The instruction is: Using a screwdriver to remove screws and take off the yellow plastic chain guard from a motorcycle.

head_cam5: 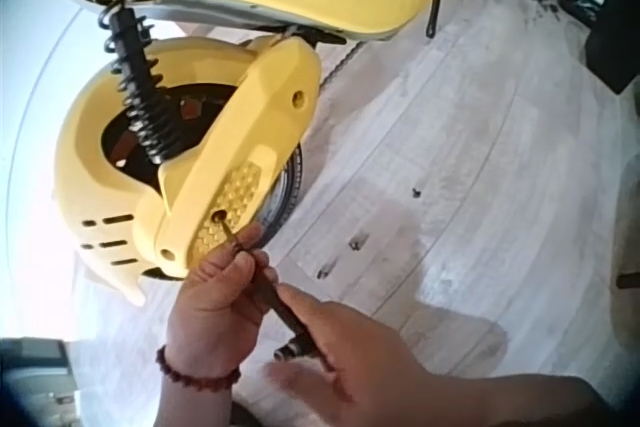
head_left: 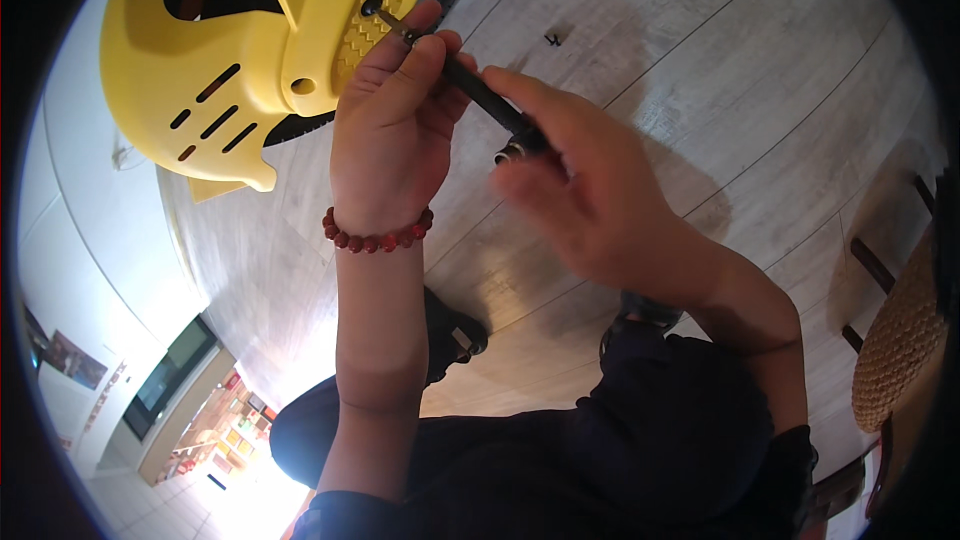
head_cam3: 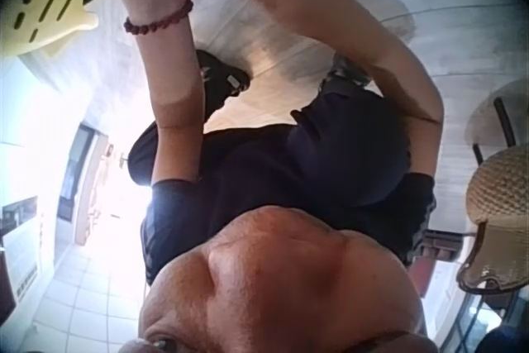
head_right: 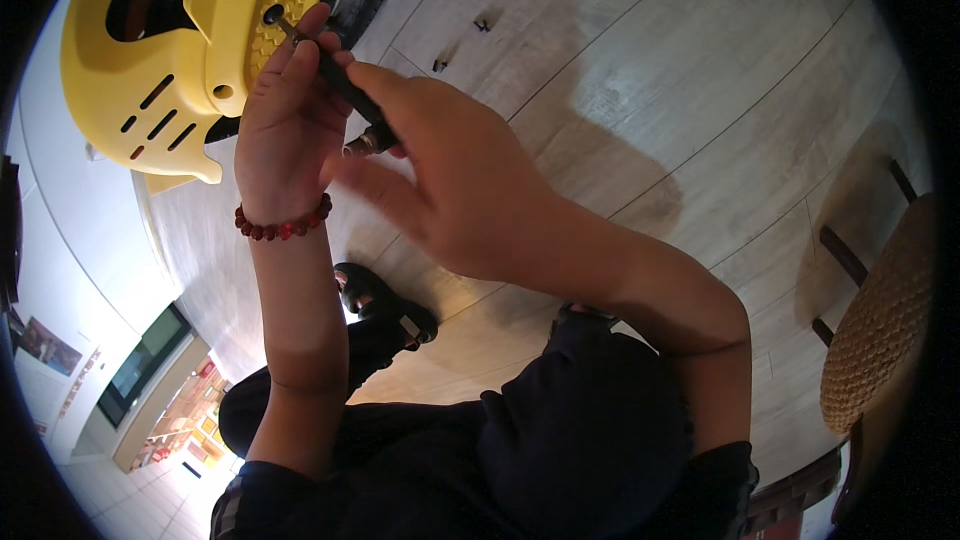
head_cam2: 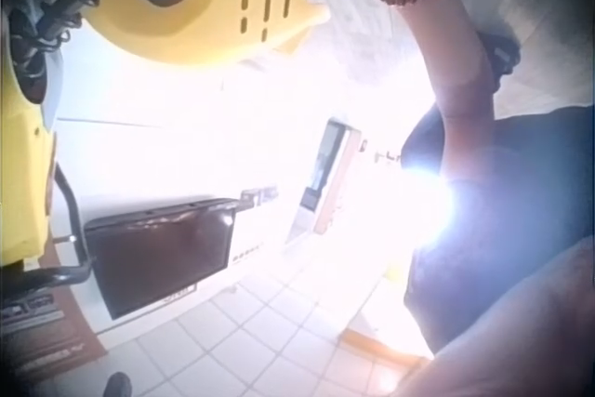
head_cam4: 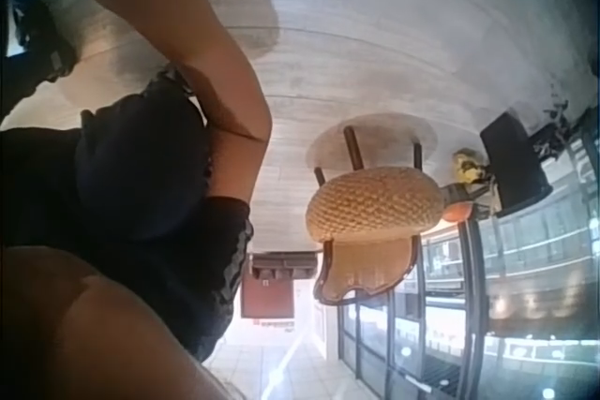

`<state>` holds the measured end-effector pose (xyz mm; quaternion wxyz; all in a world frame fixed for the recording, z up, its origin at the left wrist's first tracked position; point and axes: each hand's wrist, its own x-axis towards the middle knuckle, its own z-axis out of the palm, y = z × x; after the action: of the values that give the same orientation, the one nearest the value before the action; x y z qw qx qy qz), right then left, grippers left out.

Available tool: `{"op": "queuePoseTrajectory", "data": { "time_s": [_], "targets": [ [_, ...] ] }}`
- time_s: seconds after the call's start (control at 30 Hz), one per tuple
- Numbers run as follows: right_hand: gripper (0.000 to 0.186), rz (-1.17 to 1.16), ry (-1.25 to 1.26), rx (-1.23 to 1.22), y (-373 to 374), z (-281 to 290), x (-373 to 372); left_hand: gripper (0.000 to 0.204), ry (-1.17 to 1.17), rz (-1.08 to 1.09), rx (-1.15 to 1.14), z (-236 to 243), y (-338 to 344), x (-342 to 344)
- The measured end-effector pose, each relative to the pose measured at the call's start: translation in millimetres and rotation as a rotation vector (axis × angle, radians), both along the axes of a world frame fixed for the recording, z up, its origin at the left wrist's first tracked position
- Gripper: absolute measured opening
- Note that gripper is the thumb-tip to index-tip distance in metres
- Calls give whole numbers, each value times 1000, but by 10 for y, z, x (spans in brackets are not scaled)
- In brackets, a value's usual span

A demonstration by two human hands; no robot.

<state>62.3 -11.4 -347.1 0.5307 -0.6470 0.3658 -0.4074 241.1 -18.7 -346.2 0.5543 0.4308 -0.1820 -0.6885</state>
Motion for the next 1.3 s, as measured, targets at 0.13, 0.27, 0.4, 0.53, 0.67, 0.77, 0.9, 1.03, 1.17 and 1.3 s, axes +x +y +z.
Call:
{"op": "queuePoseTrajectory", "data": {
  "time_s": [0.13, 0.27, 0.4, 0.53, 0.67, 0.77, 0.9, 1.03, 1.17, 1.3],
  "targets": [
    [33, 102, -376, 705, -30, 23, -19, 30, -24, -10, 4, 57, -29, -17],
    [30, 146, -364, 835, -64, 25, -8, 32, 57, -36, -22, 37, -21, 36],
    [33, 227, -431, 917, -43, -25, 36, 36, 216, -41, -73, -10, -7, 74],
    [39, 143, -643, 1320, 17, -62, 125, 39, 281, -28, -117, -80, 27, 77],
    [32, 463, -586, 1440, -143, -12, -33, 40, 292, -11, -136, -27, 23, 40],
    [25, 396, -204, 1026, -160, 8, -42, 39, 209, 62, -44, 59, 8, -37],
    [26, -22, 134, 50, -54, -11, 0, 32, 73, 3, -27, -39, 15, -19],
    [30, -21, -219, 211, -15, -126, 0, 29, 42, 39, -26, -77, 18, -11],
    [28, 174, -360, 933, -89, 25, -37, 29, -42, 69, -27, 30, 12, -77],
    [20, 179, -27, 551, -48, -9, 16, 35, -88, 43, -22, 83, -31, -147]
  ]
}}
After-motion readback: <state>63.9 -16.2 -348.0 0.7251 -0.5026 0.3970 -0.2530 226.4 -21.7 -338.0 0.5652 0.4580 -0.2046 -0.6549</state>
